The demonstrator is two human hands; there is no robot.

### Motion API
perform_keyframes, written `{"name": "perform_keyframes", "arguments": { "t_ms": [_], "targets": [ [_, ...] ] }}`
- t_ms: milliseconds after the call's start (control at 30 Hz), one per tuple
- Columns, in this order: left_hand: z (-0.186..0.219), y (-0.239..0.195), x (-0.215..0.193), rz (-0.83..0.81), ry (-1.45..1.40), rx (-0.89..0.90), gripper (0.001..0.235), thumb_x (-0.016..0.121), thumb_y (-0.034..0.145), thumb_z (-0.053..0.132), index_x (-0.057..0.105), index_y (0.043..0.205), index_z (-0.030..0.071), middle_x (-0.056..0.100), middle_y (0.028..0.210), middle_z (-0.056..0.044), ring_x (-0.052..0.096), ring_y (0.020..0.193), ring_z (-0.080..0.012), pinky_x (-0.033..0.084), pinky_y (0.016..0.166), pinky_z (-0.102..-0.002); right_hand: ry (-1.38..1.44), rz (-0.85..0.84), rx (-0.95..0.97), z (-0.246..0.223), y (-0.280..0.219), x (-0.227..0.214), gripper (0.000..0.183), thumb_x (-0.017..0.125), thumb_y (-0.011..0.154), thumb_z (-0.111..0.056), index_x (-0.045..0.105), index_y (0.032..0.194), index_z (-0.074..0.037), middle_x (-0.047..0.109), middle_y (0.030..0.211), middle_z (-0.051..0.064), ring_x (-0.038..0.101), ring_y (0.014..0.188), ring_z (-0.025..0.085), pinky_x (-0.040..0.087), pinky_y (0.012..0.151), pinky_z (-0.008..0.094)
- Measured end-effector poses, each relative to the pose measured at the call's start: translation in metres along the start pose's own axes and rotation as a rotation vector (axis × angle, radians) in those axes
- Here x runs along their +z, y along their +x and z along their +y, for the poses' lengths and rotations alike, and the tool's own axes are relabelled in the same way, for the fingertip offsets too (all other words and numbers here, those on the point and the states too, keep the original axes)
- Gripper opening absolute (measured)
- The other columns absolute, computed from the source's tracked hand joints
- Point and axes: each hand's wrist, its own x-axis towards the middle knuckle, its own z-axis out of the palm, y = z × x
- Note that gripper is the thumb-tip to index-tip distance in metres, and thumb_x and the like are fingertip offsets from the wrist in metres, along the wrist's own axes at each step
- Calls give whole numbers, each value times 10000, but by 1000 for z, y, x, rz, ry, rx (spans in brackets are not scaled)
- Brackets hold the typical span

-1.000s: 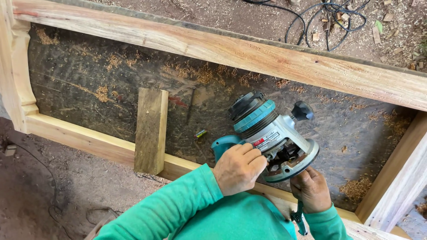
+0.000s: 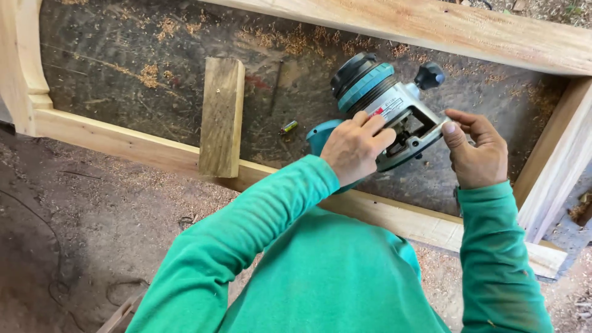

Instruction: The person uses a wrench to tighten a bolt on a handheld router. They then remove the router's base plate, inspect the internal components, and reattach the base plate, securing it with the wrench.

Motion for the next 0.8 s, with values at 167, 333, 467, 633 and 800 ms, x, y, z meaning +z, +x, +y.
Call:
{"name": "perform_keyframes", "arguments": {
  "t_ms": [167, 333, 467, 633, 800],
  "targets": [
    [4, -6, 0, 44, 18, -42, 246, 667, 776, -12, 535, 957, 88, 580, 979, -104, 572, 781, -286, 510, 704, -403, -260, 89, -271, 31, -21, 2, 234, 696, 1095, -77, 648, 1234, 105, 686, 1076, 242, 661, 933, 289, 563, 778, 373],
    [-2, -11, 13, 79, 78, -20, 105, 607, 861, 80, 526, 885, 143, 538, 868, -62, 622, 741, -343, 516, 594, -435, -382, 88, -10, 47, -42, 29, 535, 894, 796, -381, 734, 1242, -133, 747, 1083, 95, 694, 1041, 380, 588, 878, 474],
    [-3, -12, 15, 64, 47, -40, 128, 621, 886, 53, 530, 874, 143, 524, 863, -50, 623, 716, -319, 518, 578, -399, -415, 246, -247, 64, -43, 44, 498, 940, 824, -389, 748, 1181, -98, 691, 1026, 109, 696, 972, 389, 587, 819, 472],
    [0, -12, 13, 100, 65, -10, 186, 634, 868, 63, 479, 838, 162, 459, 832, -16, 586, 688, -302, 493, 556, -368, -377, 285, -323, 80, -40, 46, 435, 924, 863, -388, 771, 1191, -148, 717, 991, 50, 665, 784, 278, 536, 697, 391],
    [1, -9, 12, 106, 111, -4, 156, 597, 865, 107, 455, 830, 163, 478, 836, -52, 590, 726, -315, 497, 595, -387, -245, 224, -89, 90, -38, 47, 453, 883, 790, -422, 761, 1180, -227, 765, 955, -14, 617, 694, 174, 479, 642, 315]
  ]
}}
